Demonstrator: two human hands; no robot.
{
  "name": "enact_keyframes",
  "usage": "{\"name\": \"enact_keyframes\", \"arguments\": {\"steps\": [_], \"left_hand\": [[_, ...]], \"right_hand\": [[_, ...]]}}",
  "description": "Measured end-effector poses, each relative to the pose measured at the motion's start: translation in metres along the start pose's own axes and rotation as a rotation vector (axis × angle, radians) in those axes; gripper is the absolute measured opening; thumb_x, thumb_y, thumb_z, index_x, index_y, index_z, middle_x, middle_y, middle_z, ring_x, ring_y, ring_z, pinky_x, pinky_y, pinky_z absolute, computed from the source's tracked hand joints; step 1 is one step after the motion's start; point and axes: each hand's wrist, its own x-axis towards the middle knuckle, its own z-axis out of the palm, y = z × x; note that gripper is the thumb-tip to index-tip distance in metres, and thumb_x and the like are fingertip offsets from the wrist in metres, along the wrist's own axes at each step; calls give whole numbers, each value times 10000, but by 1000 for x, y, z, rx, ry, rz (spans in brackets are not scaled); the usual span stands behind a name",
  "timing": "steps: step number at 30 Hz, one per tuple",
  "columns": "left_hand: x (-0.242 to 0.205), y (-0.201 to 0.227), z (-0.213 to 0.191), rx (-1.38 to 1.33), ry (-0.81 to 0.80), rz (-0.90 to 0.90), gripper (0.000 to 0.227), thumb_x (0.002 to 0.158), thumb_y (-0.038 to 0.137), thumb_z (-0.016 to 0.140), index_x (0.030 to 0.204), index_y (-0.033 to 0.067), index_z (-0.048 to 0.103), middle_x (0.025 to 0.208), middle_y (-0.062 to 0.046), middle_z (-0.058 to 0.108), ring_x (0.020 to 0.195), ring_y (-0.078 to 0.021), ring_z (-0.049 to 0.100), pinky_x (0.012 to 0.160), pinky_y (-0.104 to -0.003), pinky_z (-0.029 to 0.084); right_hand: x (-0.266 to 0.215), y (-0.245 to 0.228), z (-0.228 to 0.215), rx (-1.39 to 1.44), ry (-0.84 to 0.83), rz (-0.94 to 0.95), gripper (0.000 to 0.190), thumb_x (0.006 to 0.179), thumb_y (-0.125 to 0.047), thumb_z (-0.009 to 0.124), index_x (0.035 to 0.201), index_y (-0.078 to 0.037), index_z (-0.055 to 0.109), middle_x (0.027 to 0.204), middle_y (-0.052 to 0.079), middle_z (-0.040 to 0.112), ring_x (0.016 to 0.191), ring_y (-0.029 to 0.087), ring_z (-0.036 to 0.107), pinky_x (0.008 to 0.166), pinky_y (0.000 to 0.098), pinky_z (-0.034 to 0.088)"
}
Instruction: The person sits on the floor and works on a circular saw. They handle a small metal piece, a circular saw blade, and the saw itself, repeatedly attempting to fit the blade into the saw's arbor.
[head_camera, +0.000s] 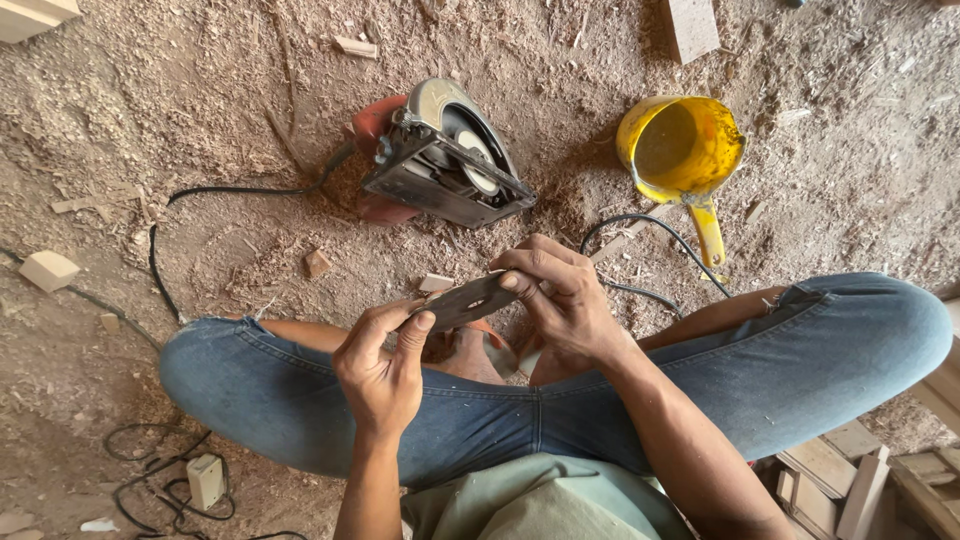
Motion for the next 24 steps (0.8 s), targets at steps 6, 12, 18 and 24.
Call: {"name": "enact_keyframes", "arguments": {"steps": [6, 12, 18, 24], "left_hand": [[-2, -4, 0, -6, -17, -4, 150, 986, 134, 744, 1061, 10, 707, 1029, -96, 762, 937, -175, 732, 827, -299, 581], [0, -4, -1, -2, -44, 18, 150, 987, 138, 739, 1059, 10, 709, 1018, -96, 762, 920, -172, 732, 799, -295, 585], [16, 2, -3, 66, -157, 81, 209, 1007, 175, 693, 1077, -23, 688, 965, -107, 748, 851, -198, 738, 727, -319, 579], [37, 1, -7, 102, -235, 124, 195, 1015, 175, 703, 979, -14, 676, 864, -105, 719, 754, -195, 705, 662, -333, 537]], "right_hand": [[-1, 1, 1, -7, 1, 26, 186, 1013, -145, 657, 1153, -26, 691, 989, 107, 694, 890, 233, 717, 772, 357, 577], [-1, 2, 2, 3, 9, 2, 189, 1031, -155, 644, 1166, -30, 686, 1009, 104, 690, 912, 233, 712, 784, 357, 577], [1, 4, 5, -68, -38, 129, 223, 1014, -218, 645, 1148, -53, 713, 922, 88, 675, 858, 220, 688, 752, 364, 549], [0, 3, 8, 143, -4, 294, 307, 1041, -290, 614, 1234, -54, 650, 1053, 59, 674, 1003, 170, 664, 858, 347, 547]]}}
